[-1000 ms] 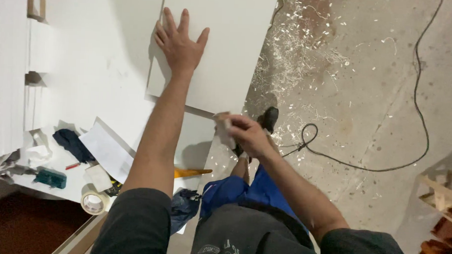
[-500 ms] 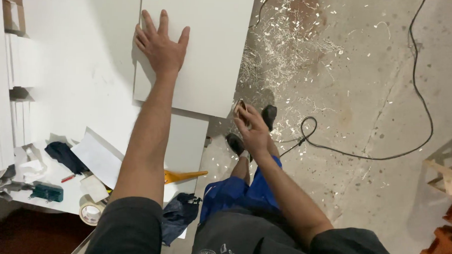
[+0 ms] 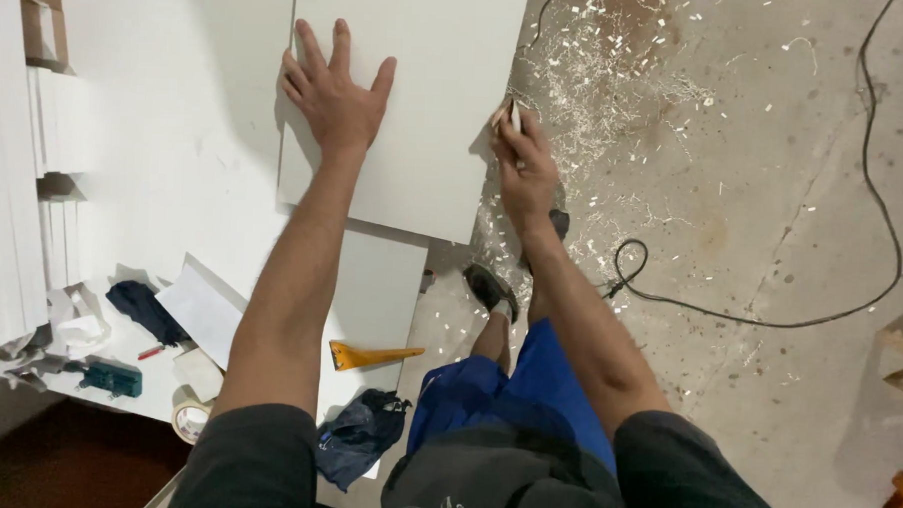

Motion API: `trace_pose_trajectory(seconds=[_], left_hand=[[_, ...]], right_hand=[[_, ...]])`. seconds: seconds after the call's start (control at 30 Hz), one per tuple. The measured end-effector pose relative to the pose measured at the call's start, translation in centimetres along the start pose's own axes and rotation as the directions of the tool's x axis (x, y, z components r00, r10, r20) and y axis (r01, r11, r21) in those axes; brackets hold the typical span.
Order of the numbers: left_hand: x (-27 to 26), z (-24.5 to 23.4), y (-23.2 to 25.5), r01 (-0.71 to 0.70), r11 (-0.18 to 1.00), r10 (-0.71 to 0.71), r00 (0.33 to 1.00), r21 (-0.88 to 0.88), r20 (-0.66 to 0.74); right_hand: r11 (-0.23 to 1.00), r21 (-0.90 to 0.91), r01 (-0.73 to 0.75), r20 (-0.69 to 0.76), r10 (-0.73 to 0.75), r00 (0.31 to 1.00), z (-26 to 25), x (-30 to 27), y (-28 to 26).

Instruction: Applying edge banding to a wooden board using an iron and trimming tools

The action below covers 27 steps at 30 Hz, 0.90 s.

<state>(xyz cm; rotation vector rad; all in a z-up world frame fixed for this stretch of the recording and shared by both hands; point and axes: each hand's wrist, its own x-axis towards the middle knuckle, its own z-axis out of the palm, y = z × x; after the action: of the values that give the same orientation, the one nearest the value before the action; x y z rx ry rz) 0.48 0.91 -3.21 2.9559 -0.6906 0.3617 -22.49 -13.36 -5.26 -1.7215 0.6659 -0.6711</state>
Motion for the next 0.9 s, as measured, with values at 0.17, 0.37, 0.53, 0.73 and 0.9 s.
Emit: trace_pose_trajectory(seconds=[0.17, 0.37, 0.53, 0.73, 0.9], left_hand=[[0.3, 0.2, 0.1, 0.006, 0.999, -0.009, 0.998, -0.049, -0.057], [-0.1, -0.3, 0.1, 0.002, 0.998, -0.003, 1.0, -0.059, -0.021], [0.3, -0.2, 0.0, -0.027, 0.999, 0.023, 0.995, -0.042, -0.092], [-0.1, 0.1, -0.1, -0.024, 0.999, 0.022, 0.998, -0.037, -0.063], [-0.3, 0.4, -0.3, -0.001, 1.0, 0.0, 0.998, -0.021, -0.058]], right_hand=[[0.986, -0.123, 0.116, 0.086, -0.106, 0.991, -0.5, -12.7, -2.2], [1.0, -0.023, 0.006, 0.079, -0.004, 0.997, -0.6, 1.6, -1.3], [0.993, -0.082, 0.085, 0.08, -0.079, 0.994, -0.7, -8.9, -3.2], [0.952, -0.265, 0.151, 0.146, -0.116, 0.982, -0.6, 1.7, -1.1], [0.935, -0.239, 0.26, 0.08, -0.248, 0.965, -0.7, -5.2, -2.7]])
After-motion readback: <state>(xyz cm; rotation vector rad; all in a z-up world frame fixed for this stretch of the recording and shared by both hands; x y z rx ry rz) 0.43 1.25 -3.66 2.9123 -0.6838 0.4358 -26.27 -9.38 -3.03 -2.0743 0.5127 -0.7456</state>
